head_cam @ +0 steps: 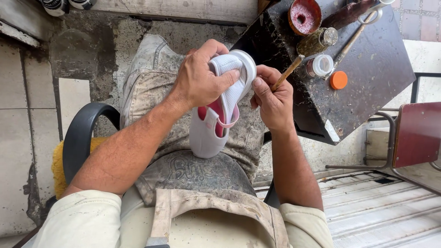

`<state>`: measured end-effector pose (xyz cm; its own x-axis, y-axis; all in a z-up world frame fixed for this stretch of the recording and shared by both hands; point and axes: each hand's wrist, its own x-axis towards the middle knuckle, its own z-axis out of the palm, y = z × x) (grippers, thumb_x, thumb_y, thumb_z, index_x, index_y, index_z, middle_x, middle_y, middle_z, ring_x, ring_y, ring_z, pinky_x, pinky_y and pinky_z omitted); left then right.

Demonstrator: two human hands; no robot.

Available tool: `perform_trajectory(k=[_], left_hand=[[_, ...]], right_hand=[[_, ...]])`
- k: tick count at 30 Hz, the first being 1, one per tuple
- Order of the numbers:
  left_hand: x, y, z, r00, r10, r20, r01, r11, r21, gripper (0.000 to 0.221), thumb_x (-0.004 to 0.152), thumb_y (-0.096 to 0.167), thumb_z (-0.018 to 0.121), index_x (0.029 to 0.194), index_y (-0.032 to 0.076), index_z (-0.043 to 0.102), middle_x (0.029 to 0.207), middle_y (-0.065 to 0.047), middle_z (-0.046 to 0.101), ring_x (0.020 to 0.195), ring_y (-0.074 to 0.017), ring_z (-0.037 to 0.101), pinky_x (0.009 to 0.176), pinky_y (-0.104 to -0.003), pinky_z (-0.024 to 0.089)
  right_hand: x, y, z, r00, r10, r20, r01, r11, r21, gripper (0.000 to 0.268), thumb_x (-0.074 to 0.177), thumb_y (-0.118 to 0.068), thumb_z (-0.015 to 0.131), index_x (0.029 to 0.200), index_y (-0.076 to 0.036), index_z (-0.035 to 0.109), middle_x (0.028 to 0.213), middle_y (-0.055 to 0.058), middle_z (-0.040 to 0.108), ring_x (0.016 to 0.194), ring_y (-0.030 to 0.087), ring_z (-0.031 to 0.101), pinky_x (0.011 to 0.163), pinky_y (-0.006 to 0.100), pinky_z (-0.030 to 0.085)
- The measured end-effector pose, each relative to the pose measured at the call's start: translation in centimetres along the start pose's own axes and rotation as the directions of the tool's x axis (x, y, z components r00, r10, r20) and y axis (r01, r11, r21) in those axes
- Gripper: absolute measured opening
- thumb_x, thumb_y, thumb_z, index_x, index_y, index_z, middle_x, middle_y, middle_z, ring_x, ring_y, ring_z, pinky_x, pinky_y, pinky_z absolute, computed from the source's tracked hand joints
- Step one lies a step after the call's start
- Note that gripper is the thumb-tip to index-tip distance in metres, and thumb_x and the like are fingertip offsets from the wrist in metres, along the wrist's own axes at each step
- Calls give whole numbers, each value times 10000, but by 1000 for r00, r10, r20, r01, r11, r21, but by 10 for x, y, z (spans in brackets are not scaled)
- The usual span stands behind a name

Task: Applying a liquid substance to the edges of a shoe using a small brush for repair or finishing

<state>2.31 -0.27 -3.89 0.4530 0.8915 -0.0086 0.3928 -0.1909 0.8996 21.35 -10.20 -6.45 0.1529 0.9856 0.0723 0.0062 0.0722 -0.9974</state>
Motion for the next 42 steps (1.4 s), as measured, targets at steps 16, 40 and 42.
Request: perform_trajectory(k=[16,40,42], left_hand=[[24,-46,15,998,10,56,-16,994,113,336,774,406,796,1001,172,716,940,-24,735,841,-227,665,702,-401,489],[17,-62,69,988,-147,49,148,989,-11,489,804,448,788,1157,157,616,905,10,636,768,-192,584,708,-382,463],[18,-61,70,986,-156,56,157,988,-13,516,789,456,778,1182,155,633,949,-4,673,808,-197,616,730,-378,475]], right_hand=[[-16,7,-55,955,-129,-265,-14,878,-478,554,1097,-517,381,1071,-79,719,1069,42,707,818,135,605,757,288,524],[29,51,-213,863,-380,-332,-44,598,-800,160,777,46,631,838,-89,693,815,48,694,670,132,618,578,263,486],[29,48,-213,855,-332,-399,-120,621,-774,139,834,12,658,860,-123,676,795,10,688,660,92,613,543,227,536]])
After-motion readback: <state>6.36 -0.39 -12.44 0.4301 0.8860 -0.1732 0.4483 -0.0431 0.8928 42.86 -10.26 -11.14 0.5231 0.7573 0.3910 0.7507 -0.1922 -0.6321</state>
